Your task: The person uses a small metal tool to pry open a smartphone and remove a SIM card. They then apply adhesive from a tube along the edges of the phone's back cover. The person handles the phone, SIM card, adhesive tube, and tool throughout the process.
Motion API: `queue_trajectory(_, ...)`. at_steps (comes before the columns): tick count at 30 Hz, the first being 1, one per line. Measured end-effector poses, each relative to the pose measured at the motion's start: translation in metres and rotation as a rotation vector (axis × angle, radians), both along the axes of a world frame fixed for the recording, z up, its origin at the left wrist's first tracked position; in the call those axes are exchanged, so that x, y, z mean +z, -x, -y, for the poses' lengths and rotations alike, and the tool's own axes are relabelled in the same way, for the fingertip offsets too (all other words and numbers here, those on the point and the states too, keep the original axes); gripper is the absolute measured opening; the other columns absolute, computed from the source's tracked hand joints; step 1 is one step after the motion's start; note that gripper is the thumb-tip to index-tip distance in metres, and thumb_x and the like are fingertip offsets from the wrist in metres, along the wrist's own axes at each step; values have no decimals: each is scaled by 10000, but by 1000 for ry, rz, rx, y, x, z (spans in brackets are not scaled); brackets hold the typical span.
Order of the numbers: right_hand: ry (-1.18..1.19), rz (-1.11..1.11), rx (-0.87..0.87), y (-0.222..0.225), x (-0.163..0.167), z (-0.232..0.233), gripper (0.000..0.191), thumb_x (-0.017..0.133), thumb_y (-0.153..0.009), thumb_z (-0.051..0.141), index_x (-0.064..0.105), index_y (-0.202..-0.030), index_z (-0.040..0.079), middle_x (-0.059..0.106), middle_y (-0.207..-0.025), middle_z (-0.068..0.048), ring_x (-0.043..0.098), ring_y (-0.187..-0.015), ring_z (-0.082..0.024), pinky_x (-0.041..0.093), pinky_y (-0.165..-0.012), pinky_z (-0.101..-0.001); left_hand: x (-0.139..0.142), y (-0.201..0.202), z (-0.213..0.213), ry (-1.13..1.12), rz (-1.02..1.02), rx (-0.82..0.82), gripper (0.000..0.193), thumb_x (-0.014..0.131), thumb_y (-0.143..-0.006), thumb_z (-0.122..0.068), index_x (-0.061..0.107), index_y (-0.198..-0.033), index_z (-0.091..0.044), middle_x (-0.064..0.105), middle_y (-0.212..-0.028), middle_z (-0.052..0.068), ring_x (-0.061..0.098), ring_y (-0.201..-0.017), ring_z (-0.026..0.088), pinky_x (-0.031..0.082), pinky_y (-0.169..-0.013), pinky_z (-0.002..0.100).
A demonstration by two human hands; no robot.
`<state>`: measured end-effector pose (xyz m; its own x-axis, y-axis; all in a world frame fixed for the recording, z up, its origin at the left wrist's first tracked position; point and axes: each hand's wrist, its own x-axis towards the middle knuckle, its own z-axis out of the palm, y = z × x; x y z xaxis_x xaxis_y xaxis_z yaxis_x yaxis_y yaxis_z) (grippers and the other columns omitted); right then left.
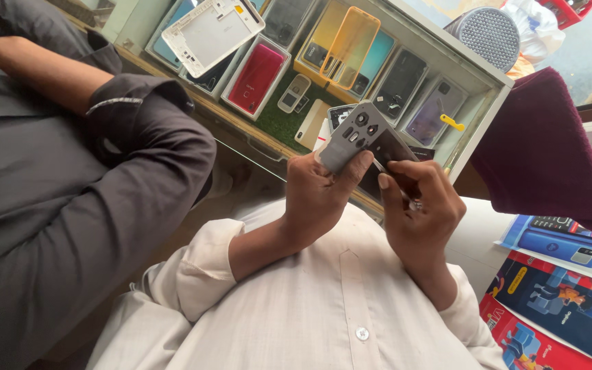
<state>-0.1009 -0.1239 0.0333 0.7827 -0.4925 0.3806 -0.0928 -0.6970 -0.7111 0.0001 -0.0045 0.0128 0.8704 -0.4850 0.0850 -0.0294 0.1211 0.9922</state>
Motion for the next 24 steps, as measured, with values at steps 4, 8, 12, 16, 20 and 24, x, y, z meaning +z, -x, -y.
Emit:
queue_trajectory(4,-147,-21,-6,1,-9,4,140,793,-968,22,654,-956,7,650,-837,-43,564,-683,-65,433,-621,-228,-2,0,-1,-30,3,-9,274,711,-1027,-187,700,-819,-8,571,-599,-24,478,-581,9,393,-493,259)
queue_trajectory(8,-262,151,-9,1,-24,-1,154,781,-985,-5,628,-966,2,624,-969,-52,533,-717,-30,415,-625,-192,-3,0,1,-10,23,-9,255,700,-1027,-193,709,-845,-15,593,-605,-31,503,-580,-3,409,-487,251)
queue_trajectory(12,-236,163,-47,2,-30,-3,188,801,-967,-46,615,-961,-15,604,-1004,-73,475,-689,-21,377,-599,-175,-2,1,1,-17,38,-5,256,691,-1029,-193,711,-842,-19,581,-589,-36,498,-565,-6,390,-475,248)
queue_trajectory(16,-233,237,-26,-1,-32,-6,188,798,-977,-38,612,-985,-11,609,-1023,-59,529,-695,-4,419,-579,-166,-3,1,0,3,9,-15,252,684,-1030,-199,709,-851,-23,573,-585,-35,495,-560,-6,383,-470,248)
queue_trajectory(20,-194,215,-30,-1,-29,-7,183,795,-975,-29,614,-996,-20,595,-1015,-51,496,-701,-9,384,-552,-168,-6,0,0,-57,6,-26,287,706,-1027,-199,697,-802,-20,526,-543,-28,448,-527,8,351,-460,254)
queue_trajectory(24,-253,125,-32,1,-25,-3,156,784,-967,2,633,-999,-21,581,-995,-41,467,-695,-21,361,-589,-201,-7,1,-1,-16,-2,-26,285,702,-1043,-203,692,-823,-22,523,-576,-34,438,-566,9,357,-482,254)
